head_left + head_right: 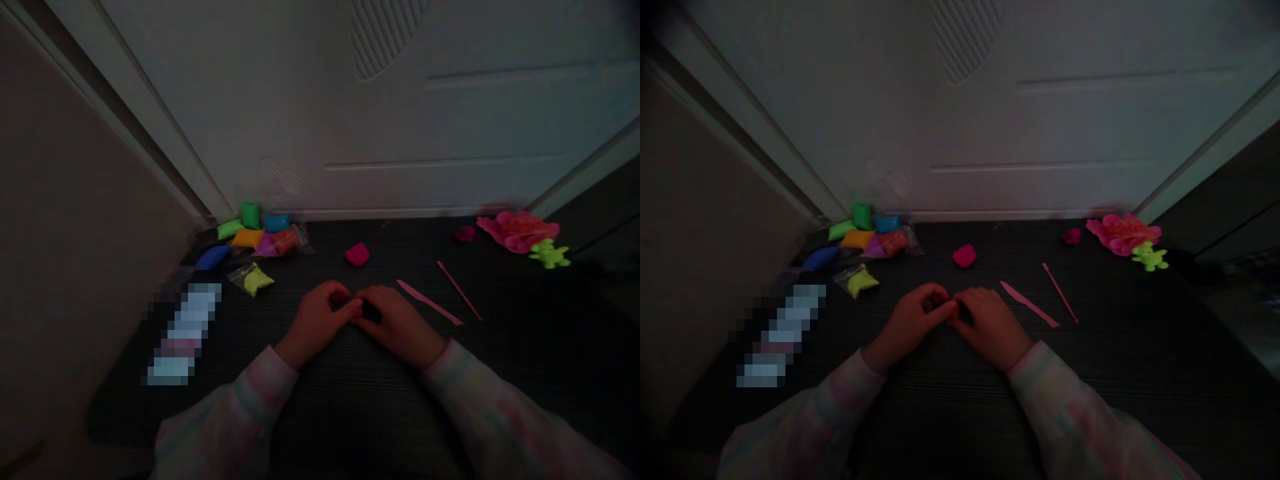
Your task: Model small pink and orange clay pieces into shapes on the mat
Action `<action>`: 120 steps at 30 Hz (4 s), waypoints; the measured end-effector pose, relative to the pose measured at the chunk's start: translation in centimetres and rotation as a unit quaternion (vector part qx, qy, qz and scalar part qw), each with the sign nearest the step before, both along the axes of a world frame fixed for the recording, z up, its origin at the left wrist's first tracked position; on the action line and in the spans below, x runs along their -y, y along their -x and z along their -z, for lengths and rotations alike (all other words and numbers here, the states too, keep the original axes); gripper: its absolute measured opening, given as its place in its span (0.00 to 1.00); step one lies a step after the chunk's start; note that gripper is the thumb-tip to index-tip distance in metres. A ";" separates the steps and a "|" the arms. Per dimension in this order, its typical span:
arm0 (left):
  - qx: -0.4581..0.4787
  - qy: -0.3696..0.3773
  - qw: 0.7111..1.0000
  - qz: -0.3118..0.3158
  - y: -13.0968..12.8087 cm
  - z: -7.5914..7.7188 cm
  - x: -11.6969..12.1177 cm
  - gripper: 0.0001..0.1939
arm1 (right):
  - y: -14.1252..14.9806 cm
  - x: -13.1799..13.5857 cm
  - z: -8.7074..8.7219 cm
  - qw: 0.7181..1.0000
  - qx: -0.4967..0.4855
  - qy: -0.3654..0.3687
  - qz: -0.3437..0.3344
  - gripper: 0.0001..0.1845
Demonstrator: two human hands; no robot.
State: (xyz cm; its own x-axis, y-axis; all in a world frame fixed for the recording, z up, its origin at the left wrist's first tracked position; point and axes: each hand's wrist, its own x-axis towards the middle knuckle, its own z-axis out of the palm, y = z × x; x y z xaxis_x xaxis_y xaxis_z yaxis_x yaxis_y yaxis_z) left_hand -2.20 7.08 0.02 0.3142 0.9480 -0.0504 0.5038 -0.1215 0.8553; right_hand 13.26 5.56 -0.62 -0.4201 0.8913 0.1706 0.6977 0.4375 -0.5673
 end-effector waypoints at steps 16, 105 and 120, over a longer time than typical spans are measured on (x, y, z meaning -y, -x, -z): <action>0.012 -0.002 1.000 0.021 -0.1 0.0 -0.2 0.10 | 0.0 -0.1 -0.2 1.000 -0.004 -0.009 -0.008 0.08; 0.413 0.115 0.891 -0.148 -1.1 0.5 -1.3 0.13 | 3.6 -2.2 -0.1 0.795 -0.555 0.142 0.197 0.08; 0.646 0.132 0.730 -0.181 -1.8 0.9 -2.9 0.06 | 8.1 -4.6 1.4 0.691 -0.679 0.141 0.206 0.17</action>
